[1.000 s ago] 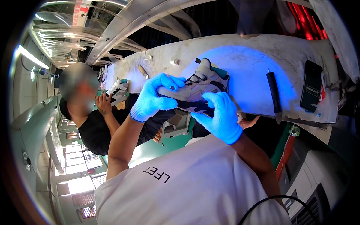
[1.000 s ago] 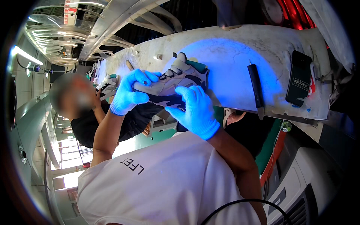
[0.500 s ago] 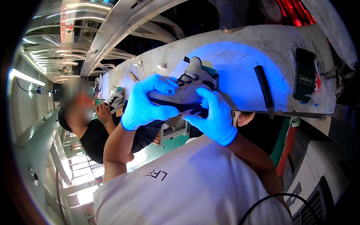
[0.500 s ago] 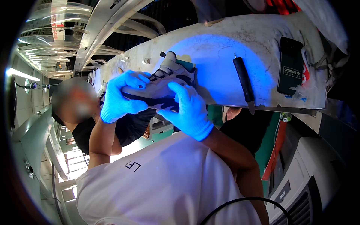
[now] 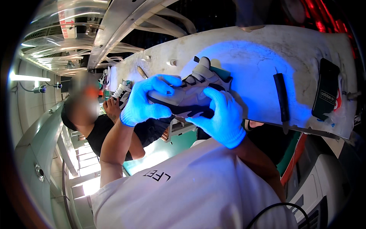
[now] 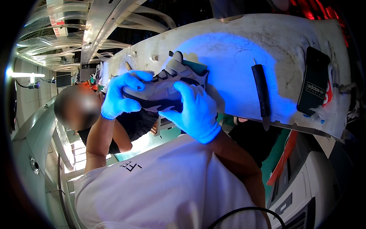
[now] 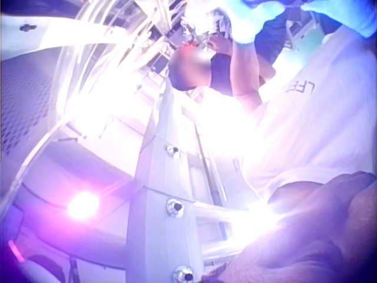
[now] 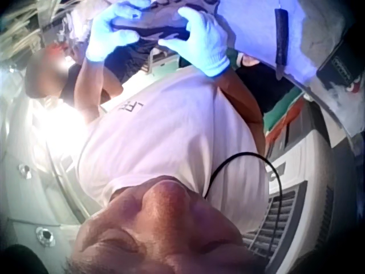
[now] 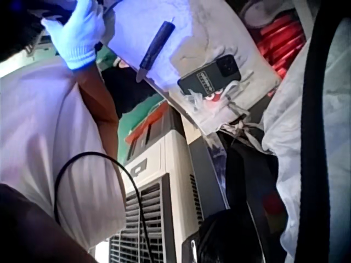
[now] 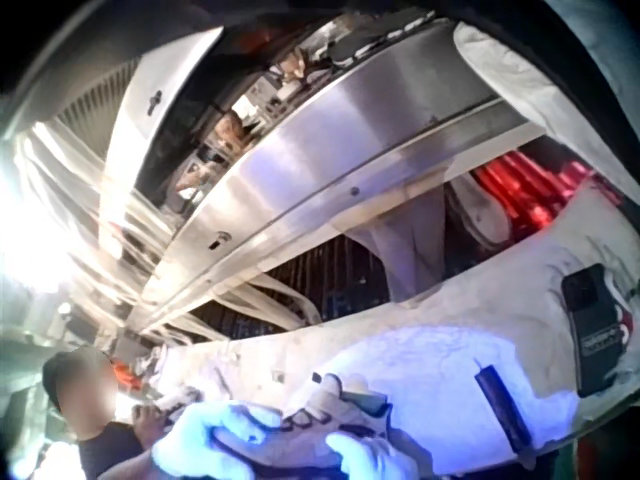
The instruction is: The person cleans white and black sneakers using a small brush and a cloth. They scrub the upper, sides, and sole of each shoe, then wipe it down. The person handles multiple shoes one at a time on a workbench.
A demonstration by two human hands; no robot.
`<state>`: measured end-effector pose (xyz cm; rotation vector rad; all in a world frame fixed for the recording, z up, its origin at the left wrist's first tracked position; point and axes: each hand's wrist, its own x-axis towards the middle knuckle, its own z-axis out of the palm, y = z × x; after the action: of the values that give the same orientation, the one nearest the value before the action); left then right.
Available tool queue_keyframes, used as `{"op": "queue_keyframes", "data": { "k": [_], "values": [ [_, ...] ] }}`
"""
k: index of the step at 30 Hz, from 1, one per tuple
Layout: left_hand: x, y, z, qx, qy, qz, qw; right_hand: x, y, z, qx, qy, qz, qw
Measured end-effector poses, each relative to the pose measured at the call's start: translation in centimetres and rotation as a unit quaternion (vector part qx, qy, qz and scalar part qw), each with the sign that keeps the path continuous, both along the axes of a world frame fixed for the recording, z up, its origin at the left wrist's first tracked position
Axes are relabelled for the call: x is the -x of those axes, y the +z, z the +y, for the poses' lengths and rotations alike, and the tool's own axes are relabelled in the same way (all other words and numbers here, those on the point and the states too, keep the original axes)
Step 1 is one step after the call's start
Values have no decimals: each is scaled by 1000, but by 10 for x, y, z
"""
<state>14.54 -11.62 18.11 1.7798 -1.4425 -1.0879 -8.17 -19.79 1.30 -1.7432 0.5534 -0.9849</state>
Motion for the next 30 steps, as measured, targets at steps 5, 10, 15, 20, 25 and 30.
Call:
{"op": "queue_keyframes", "data": {
  "k": [5,10,15,20,25,30],
  "values": [
    [-14,22,-16,-220,10,-19,975,-9,6,-3,-28,29,24,999],
    [-2,17,-70,-385,-123,-208,891,-18,10,1,-4,33,87,996],
    [15,-2,-80,-420,-71,-212,880,-18,6,7,8,21,104,994],
    [21,-21,-79,-338,-96,-358,865,-22,15,9,-3,8,95,995],
    [49,34,-63,-388,-69,-208,895,0,25,9,-65,25,23,997],
    [62,46,-3,-96,-103,-276,951,34,23,32,-109,46,3,993]
  ]
}}
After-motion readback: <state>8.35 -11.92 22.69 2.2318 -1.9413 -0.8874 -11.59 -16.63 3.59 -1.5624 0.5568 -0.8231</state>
